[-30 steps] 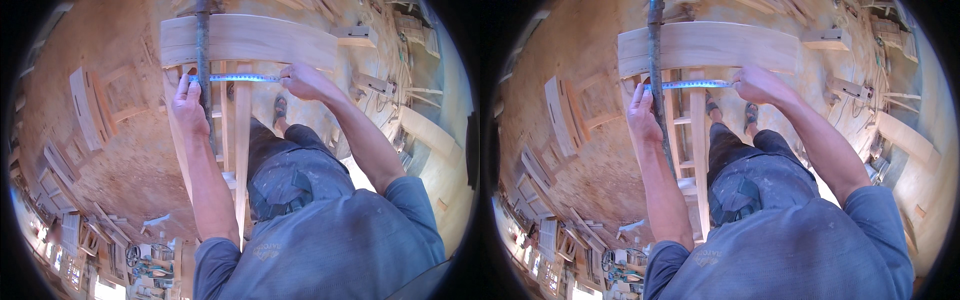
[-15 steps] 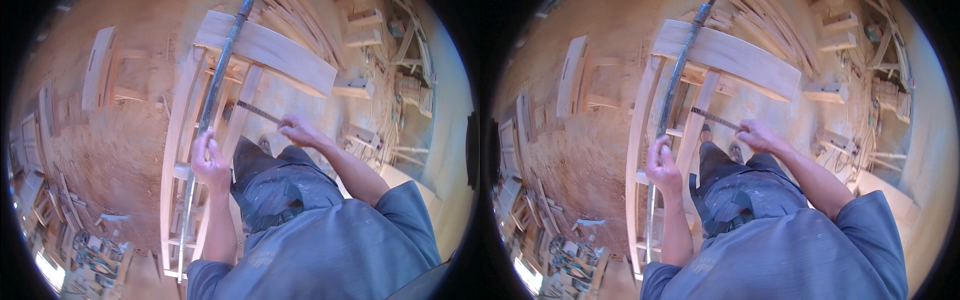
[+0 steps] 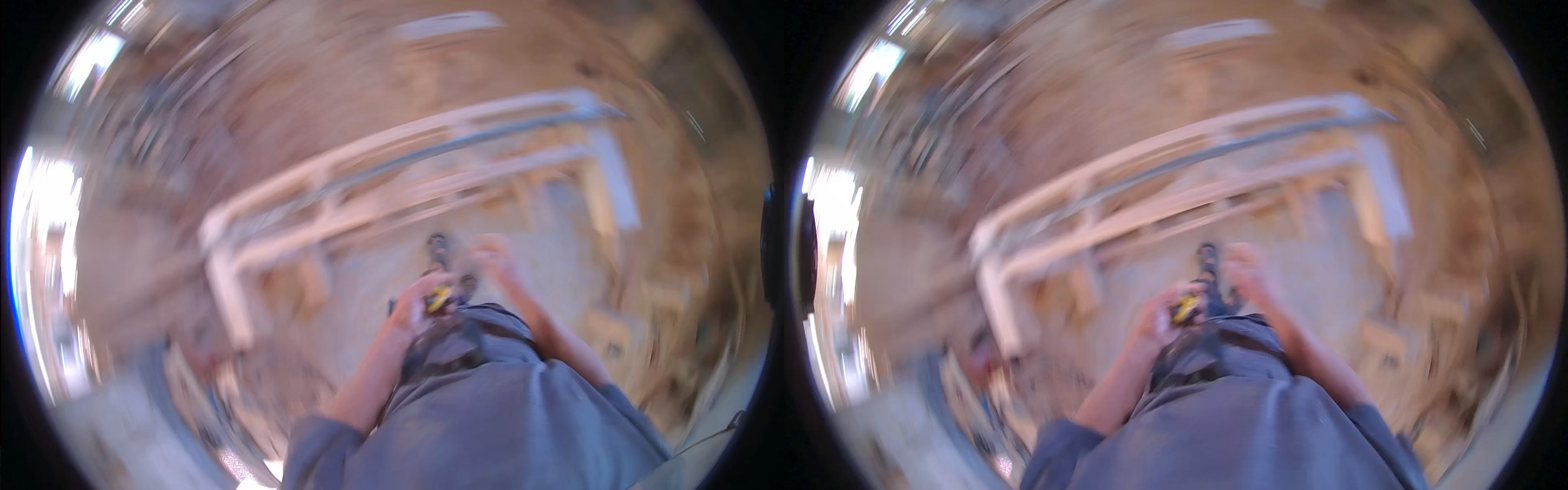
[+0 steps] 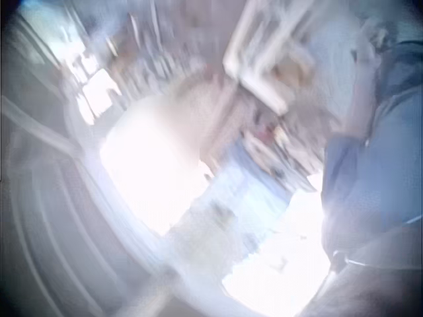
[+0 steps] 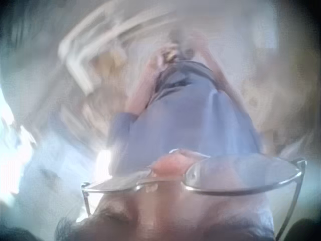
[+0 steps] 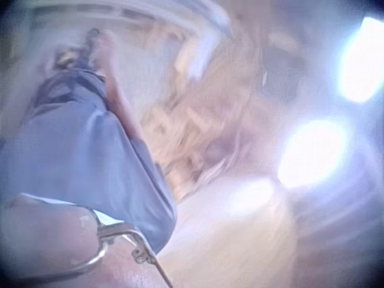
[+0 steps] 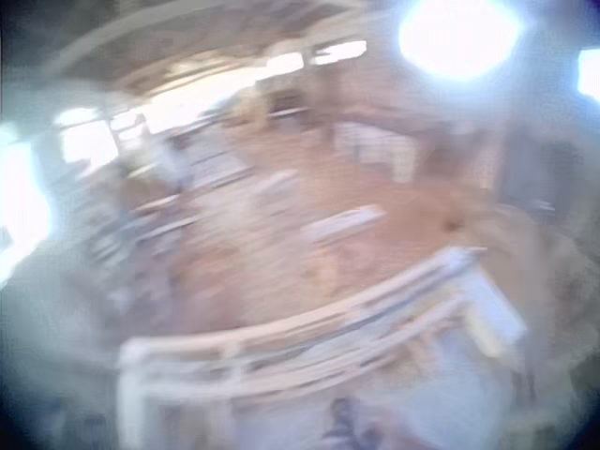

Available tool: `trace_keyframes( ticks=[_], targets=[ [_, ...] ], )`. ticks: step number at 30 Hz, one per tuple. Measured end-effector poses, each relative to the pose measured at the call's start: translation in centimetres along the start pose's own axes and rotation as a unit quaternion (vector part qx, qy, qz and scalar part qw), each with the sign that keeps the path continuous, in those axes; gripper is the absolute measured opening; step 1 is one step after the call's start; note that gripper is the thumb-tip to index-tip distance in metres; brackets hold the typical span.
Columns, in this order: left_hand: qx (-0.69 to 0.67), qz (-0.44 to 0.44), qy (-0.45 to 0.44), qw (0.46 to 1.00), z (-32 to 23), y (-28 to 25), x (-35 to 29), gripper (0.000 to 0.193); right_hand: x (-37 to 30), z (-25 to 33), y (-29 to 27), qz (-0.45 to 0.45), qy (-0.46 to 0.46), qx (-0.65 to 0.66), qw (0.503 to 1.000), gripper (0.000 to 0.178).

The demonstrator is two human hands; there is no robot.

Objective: The person measures, aligns, and hammers wooden frame components together while using a long metal clamp to hold the structure in place.

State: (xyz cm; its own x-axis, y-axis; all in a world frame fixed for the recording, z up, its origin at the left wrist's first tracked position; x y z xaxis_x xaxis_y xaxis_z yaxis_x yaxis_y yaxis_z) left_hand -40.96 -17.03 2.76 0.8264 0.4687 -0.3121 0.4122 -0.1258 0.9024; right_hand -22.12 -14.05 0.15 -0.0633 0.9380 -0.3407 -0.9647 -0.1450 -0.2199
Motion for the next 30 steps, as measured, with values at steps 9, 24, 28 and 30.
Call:
trace_keyframes(
  ticks=[9,24,28,30],
  targets=[
    [-0.062,-0.208,0.296,0.930,-3.2,-12.7,-29.1,0.026,-13.4,-18.8,9.9,0.219,0.189,-0.096,0.952,0.013],
    [0.208,-0.726,-0.179,0.631,-0.9,-40.5,-83.6,0.066,-11.9,-0.4,59.4,0.392,0.206,-0.137,0.886,0.027],
    [0.107,-0.539,0.236,0.801,2.6,-48.1,-79.6,0.040,-8.2,9.5,67.5,0.415,0.053,-0.195,0.887,0.027],
    [-0.075,-0.501,0.252,0.824,3.5,-47.3,-78.7,0.026,-7.6,10.8,68.3,0.384,-0.023,-0.323,0.865,0.036]
  ],
)
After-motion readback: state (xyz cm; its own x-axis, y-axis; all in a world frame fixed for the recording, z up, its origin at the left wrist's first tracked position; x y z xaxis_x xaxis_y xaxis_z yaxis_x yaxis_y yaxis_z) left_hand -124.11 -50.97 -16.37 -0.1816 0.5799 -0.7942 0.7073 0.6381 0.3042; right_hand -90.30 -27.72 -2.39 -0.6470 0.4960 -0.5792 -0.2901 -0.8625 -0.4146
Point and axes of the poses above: each hand's wrist, its own x-axis towards the middle knuckle, its own y-axis out of the palm, z = x × y, the point moved 10 cm from there along x, towards the middle knuckle, and after that the axes turned 15 degrees about z, right-handed, at the moved point
